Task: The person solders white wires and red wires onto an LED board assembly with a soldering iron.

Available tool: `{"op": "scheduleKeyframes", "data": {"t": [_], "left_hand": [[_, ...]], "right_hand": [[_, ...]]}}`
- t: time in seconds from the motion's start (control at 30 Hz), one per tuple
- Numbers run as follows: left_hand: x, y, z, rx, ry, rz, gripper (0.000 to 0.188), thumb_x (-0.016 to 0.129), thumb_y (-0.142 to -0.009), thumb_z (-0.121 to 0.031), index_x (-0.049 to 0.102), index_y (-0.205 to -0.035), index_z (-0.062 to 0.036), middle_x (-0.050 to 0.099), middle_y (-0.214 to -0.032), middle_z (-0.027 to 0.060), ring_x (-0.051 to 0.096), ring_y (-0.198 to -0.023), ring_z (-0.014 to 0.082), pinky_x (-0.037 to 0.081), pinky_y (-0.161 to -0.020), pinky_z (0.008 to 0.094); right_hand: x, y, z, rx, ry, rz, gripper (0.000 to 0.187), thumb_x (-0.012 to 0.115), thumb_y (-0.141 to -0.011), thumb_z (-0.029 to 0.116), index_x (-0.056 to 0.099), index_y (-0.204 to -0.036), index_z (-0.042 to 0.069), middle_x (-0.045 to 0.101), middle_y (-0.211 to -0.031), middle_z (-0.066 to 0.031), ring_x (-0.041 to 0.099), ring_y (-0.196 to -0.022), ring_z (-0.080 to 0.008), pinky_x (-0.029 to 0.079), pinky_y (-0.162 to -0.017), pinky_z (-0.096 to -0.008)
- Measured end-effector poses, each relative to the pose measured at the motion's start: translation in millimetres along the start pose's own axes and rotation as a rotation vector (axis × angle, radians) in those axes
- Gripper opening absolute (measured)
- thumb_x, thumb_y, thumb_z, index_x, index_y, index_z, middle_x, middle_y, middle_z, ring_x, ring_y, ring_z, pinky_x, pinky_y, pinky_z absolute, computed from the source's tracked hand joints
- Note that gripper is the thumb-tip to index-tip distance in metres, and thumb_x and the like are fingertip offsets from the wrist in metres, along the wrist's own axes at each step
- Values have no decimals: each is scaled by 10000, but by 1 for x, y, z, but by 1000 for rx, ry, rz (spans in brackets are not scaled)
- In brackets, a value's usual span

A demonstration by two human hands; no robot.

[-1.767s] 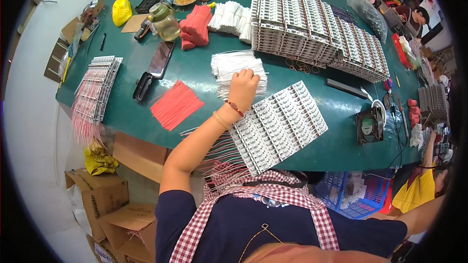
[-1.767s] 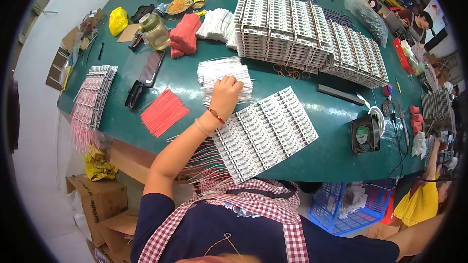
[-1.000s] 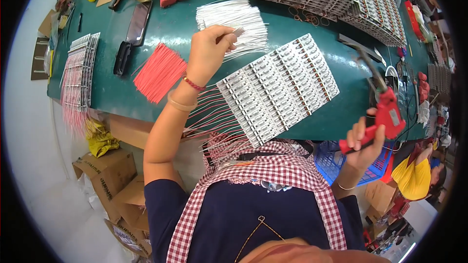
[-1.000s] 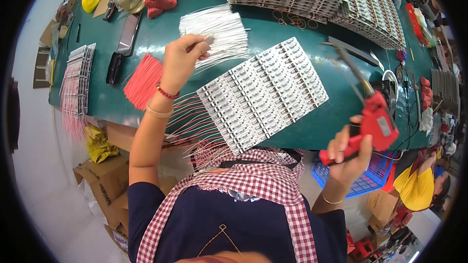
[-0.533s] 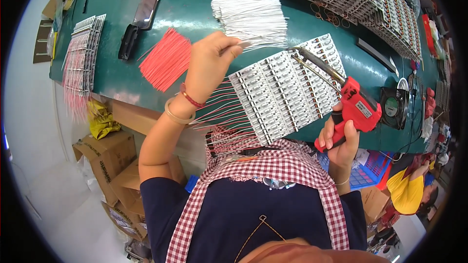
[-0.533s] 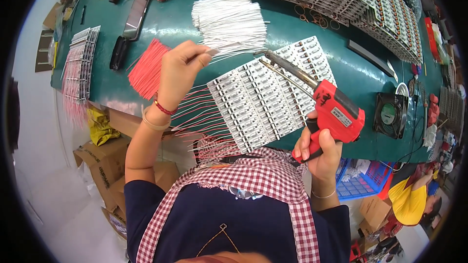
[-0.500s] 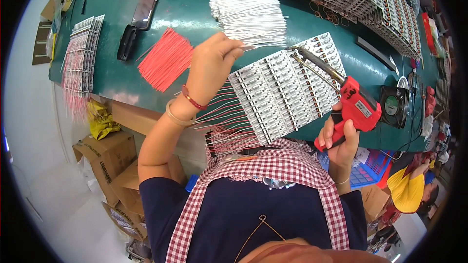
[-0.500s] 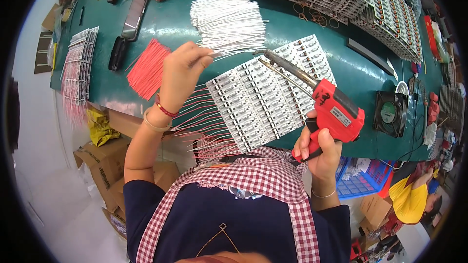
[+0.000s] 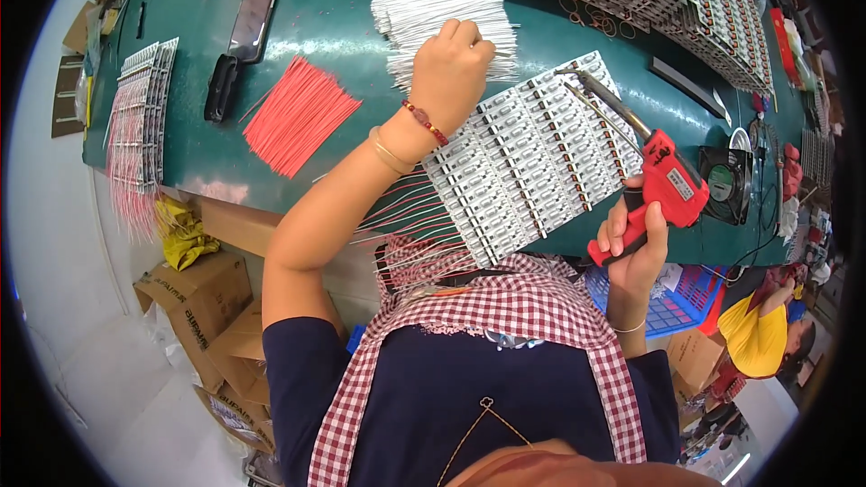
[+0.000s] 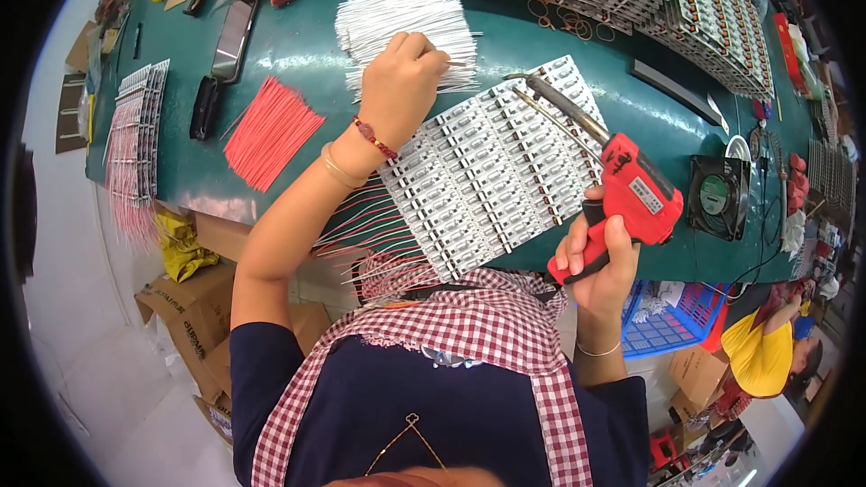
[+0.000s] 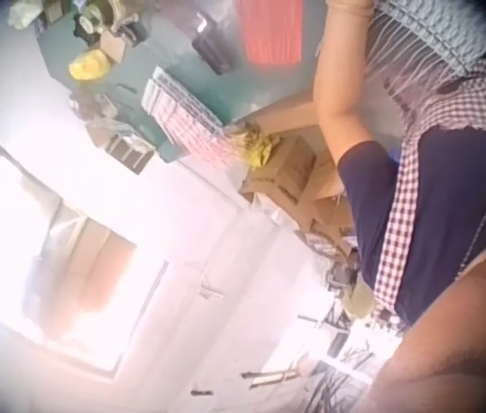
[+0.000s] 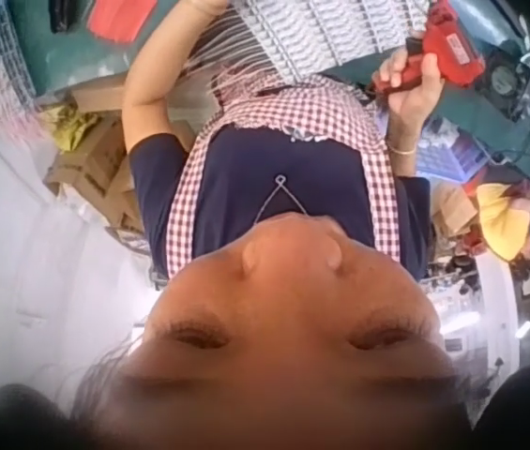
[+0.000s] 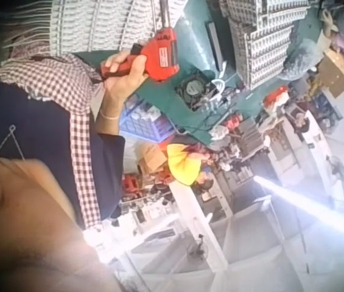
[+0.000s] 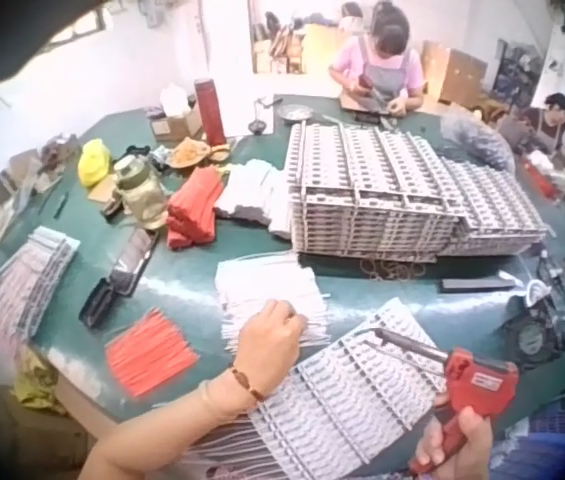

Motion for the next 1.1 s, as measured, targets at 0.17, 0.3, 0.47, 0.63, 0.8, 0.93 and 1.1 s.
{"op": "scheduleKeyframes", "data": {"t": [0.17,0.3,0.47,0.63,0.8,0.93,1.1], "left_hand": [[-5,-5,4,-40,-65,-13,119,667,-729,-46,712,-806,-125,574,-750,27,600,-746,207,506,-594,333],[-32,2,7,-27,59,-38,173,659,-729,-3,712,-866,-96,580,-745,53,606,-690,235,486,-570,339],[-73,51,3,-43,129,66,236,656,-726,18,715,-943,-52,570,-746,68,586,-674,234,471,-564,344],[-72,71,-9,122,83,157,280,654,-707,12,675,-986,12,562,-797,77,570,-700,228,467,-599,339],[-59,69,-15,142,18,205,285,647,-726,-10,663,-1010,10,544,-825,78,548,-718,223,455,-617,333],[-56,73,-12,112,33,264,281,644,-729,-7,663,-1009,13,532,-822,80,545,-728,225,455,-628,335],[-54,74,-9,82,48,251,299,640,-725,-5,660,-1022,25,531,-820,84,545,-729,228,452,-631,337]], "right_hand": [[-8,3,-3,-1,-33,-29,405,456,-1027,323,484,-1242,-20,534,-655,-60,430,-447,-91,441,-475,-272],[-2,3,-6,28,-16,-12,425,468,-1021,342,482,-1242,-22,532,-656,-61,432,-446,-95,444,-474,-275],[4,13,-17,109,124,77,475,493,-1010,387,456,-1256,-18,524,-677,-66,424,-452,-94,427,-471,-265],[13,14,-37,200,115,96,418,582,-972,255,485,-1245,-47,563,-689,-90,506,-496,-118,496,-506,-291],[18,8,-46,190,269,129,400,552,-992,258,486,-1241,-48,538,-660,-89,483,-476,-120,470,-481,-292],[23,9,-49,193,391,105,370,567,-982,202,491,-1246,-46,551,-675,-88,488,-493,-116,459,-484,-276],[22,9,-47,172,496,164,350,561,-985,182,500,-1239,-51,557,-677,-77,499,-519,-107,440,-509,-259]]}}
Point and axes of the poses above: each hand's wrist, its own y-axis away from the middle knuckle, its own x-axis out of the palm, z = x × y, the point moved 3 cm from there along -y, towards the middle knuckle
